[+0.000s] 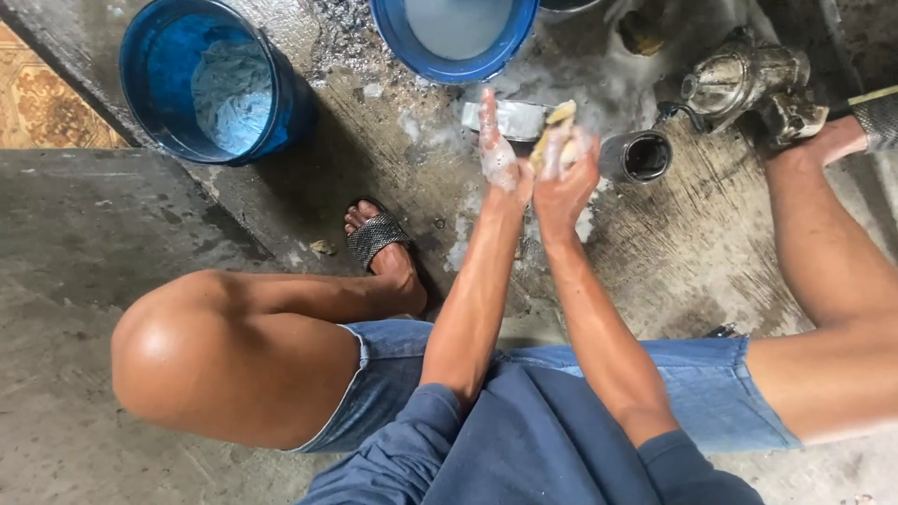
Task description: Scrubbing a small metal engine component with a brush and sponge using soapy water.
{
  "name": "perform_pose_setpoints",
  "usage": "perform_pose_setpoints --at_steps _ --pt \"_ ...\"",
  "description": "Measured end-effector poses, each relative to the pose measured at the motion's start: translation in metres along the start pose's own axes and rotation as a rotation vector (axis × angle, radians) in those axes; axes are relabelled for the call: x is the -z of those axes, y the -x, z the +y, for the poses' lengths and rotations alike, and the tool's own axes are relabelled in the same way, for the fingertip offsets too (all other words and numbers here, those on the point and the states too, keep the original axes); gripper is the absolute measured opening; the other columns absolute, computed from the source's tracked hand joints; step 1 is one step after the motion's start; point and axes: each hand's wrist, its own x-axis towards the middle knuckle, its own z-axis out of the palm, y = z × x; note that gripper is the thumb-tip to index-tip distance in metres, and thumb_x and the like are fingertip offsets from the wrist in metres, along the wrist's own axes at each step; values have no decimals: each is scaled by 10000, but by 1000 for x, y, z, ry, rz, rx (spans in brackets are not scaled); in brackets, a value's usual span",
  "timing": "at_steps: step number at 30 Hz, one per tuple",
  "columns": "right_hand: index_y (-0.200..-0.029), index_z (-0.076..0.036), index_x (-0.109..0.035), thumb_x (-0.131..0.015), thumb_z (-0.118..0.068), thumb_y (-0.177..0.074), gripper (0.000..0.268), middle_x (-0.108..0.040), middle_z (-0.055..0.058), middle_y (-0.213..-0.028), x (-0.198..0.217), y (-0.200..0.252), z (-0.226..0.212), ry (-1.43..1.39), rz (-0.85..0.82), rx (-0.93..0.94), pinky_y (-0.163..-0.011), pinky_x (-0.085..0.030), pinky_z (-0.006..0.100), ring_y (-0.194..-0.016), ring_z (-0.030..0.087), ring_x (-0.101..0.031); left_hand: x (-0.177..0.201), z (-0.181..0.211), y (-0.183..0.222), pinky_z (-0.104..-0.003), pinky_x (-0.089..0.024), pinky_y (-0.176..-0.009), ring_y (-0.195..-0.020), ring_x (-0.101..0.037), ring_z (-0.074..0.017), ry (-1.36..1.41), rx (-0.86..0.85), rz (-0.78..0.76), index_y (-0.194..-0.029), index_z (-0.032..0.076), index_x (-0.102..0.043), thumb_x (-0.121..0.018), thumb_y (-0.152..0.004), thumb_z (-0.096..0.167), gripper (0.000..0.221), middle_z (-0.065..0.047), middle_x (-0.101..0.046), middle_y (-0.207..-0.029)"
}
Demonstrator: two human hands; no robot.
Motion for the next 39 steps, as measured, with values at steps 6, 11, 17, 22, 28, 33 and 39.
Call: perform_pose_setpoints --at_steps 6,11,17,22,28,33,39 --pt "-1019 -43 -788 -766 -103 -909 128 -670 85 -1009 -1 -7 -11 -4 -95 348 -858 -584 345 -925 274 -723 8 4 -17 -462 -397 -1151 -1275 -531 -331 -361 28 83 -1446 93 -403 -582 -831 556 790 -222 -498 -1425" --pt "-1031 -62 -801 -761 -47 -864 172 -662 102 -963 12 -12 24 115 -13 420 -764 -586 354 -830 296 -705 7 -14 -30 -514 -436 -796 -962 -645 -281 -121 108 202 -1312 201 -378 -772 -734 475 751 -139 -603 -1188" --pt "-975 38 -704 -708 -93 -937 137 -632 273 -855 23 -11 37 97 4 177 -720 -528 486 -840 469 -672 -3 1 -7 -498 -527 -737 -844 -578 -207 165 46 87 -1178 147 -547 -737 -819 449 507 -57 -576 -1019" --pt "-954 -15 -796 -821 -46 -858 104 -692 188 -1147 11 -29 -27 -82 -47 337 -862 -581 383 -946 341 -716 12 -24 -27 -468 -459 -1111 -1242 -590 -290 -408 13 193 -1317 262 -656 -572 -906 690 599 -150 -616 -1354" --pt "-974 76 -752 -783 -26 -910 124 -696 272 -1028 6 -2 47 -156 -119 246 -823 -566 443 -907 378 -711 -11 0 -4 -568 -503 -954 -1083 -568 -263 64 -77 198 -1330 148 -545 -724 -850 452 596 -123 -547 -1292" --pt "-1096 -18 -670 -664 -40 -950 148 -635 193 -1095 19 -5 22 -65 -30 228 -851 -557 425 -979 330 -647 -18 16 19 -471 -390 -1042 -1259 -352 -286 -190 -239 75 -1244 90 -424 -609 -925 447 513 -147 -177 -1423" --pt "-1044 13 -663 -733 81 -850 217 -661 203 -1208 27 -27 -33 -96 -262 417 -871 -585 439 -1047 338 -660 20 -26 -20 -322 -455 -883 -1054 -416 -151 -568 -678 -76 -1278 173 -224 -652 -897 249 578 -62 -313 -1201"
